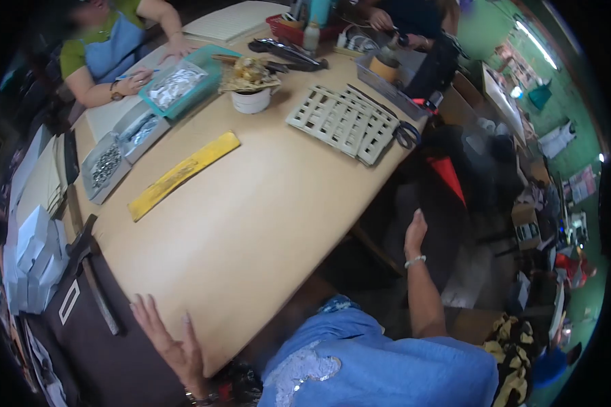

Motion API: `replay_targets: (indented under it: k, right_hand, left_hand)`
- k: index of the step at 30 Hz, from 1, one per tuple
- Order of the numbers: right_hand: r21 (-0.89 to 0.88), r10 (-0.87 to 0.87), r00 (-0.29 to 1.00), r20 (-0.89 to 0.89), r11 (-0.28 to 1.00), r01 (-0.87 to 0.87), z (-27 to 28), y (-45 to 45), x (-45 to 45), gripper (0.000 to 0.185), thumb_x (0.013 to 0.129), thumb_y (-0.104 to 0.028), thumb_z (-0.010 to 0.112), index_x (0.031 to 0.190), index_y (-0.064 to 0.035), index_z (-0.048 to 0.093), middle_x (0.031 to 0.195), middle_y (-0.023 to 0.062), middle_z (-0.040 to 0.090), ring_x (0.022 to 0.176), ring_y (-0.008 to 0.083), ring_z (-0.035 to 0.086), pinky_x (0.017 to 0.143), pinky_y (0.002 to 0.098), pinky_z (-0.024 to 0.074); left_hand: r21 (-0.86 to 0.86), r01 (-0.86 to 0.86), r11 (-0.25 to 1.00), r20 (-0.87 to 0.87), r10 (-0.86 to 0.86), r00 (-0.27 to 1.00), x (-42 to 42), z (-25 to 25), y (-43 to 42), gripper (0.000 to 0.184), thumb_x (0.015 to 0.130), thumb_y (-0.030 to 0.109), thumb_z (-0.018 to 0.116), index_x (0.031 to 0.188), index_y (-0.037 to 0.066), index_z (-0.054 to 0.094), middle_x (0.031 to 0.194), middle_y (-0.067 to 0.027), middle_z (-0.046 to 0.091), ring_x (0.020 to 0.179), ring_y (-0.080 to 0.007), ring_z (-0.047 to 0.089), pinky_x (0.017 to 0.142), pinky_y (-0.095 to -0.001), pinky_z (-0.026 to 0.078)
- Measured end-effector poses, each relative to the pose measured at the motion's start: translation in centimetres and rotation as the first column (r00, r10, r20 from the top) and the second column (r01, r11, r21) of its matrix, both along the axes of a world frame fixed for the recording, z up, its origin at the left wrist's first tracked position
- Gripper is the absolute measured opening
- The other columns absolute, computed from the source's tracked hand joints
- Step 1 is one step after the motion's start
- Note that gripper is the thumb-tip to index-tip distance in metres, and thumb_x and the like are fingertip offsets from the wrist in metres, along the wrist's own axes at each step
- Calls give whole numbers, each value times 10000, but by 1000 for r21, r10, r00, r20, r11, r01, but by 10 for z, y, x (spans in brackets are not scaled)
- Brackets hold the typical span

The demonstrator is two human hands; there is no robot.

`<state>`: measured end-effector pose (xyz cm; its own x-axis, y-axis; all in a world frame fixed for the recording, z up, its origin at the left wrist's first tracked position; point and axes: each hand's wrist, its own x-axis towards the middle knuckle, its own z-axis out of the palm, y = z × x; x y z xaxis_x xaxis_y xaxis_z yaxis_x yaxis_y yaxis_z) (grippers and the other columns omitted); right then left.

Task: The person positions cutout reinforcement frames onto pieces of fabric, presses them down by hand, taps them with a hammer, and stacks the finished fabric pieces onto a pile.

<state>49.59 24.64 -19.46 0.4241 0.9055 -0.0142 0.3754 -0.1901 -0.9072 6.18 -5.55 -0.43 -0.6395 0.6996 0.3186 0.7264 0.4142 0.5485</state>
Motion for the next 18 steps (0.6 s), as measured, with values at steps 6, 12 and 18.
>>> replay_targets:
  k: [6, 12, 18]
  right_hand:
    - [193, -42, 742, -669, 954, 229, 158, -24, -72, 534, 974, -326, 446, 1326, 75, 416, 1380, 149, 441, 1274, 218, 412, 1065, 315, 298]
    - [231, 871, 473, 133, 437, -869, 174, -88, -212, 515, 792, -10, 465, 1304, 39, 439, 1318, 226, 460, 1232, 351, 429, 1061, 388, 313]
    - [-77, 989, 147, -36, 143, -987, 212, -77, -279, 506, 936, -314, 498, 1338, -11, 445, 1331, 210, 465, 1245, 321, 433, 1058, 366, 310]
  left_hand:
    - [289, 238, 927, 504, -358, 786, 73, -17, 46, 647, 769, 60, 666, 1352, -28, 399, 1439, -210, 342, 1344, -322, 319, 1100, -423, 257]
    - [507, 287, 813, 708, -583, 398, 110, -21, 87, 873, 761, 79, 724, 1448, 4, 192, 1427, -205, 335, 1309, -283, 370, 1081, -386, 299]
    - [347, -462, 816, 935, -338, 105, 62, -39, 70, 637, 816, -61, 475, 1418, -5, 276, 1337, -163, 449, 1174, -255, 506, 981, -362, 435]
